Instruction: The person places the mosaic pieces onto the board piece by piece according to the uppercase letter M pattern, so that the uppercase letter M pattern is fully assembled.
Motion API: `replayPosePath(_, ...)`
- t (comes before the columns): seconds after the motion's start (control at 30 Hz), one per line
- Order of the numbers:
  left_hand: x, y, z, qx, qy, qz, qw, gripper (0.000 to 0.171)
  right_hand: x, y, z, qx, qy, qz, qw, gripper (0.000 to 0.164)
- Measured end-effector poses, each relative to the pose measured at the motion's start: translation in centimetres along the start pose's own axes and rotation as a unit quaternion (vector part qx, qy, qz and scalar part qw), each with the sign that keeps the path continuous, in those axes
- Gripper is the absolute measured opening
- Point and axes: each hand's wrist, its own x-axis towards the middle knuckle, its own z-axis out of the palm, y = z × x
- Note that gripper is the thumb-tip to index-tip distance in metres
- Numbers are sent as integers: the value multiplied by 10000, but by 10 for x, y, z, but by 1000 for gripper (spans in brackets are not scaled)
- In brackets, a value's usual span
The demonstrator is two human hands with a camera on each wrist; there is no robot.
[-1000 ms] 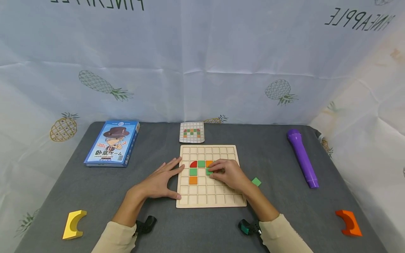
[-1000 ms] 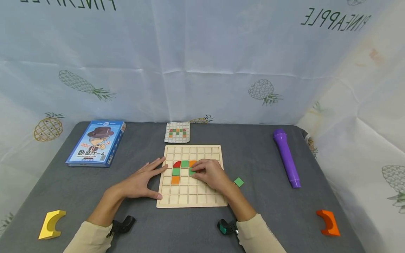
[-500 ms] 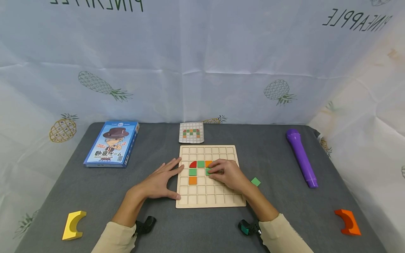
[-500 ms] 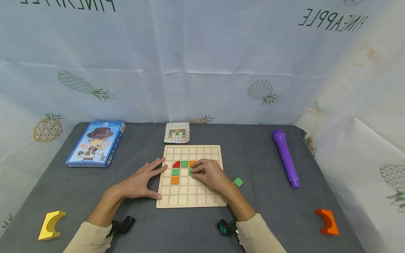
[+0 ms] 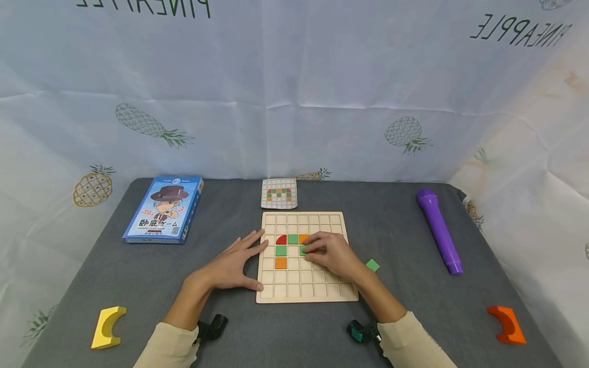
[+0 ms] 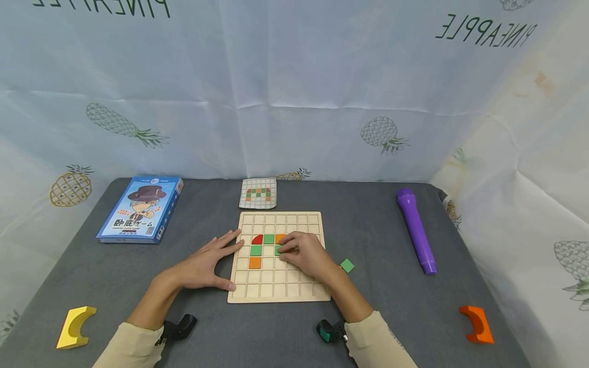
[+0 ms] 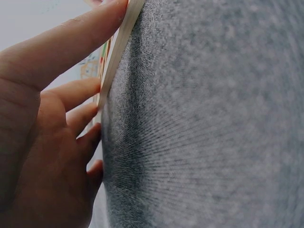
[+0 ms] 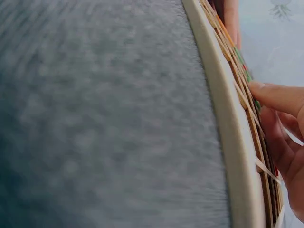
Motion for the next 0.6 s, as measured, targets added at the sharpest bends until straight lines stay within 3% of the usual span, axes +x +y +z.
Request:
replayPosePath(0.33, 0, 0, 0, -44, -23, 8, 10000, 105, -6, 3, -8, 249, 225, -313, 9989, 17)
replayPosePath(0.6, 0, 0, 0, -46, -20, 37, 10000, 106, -12, 5, -21, 89, 330, -374, 9987, 22)
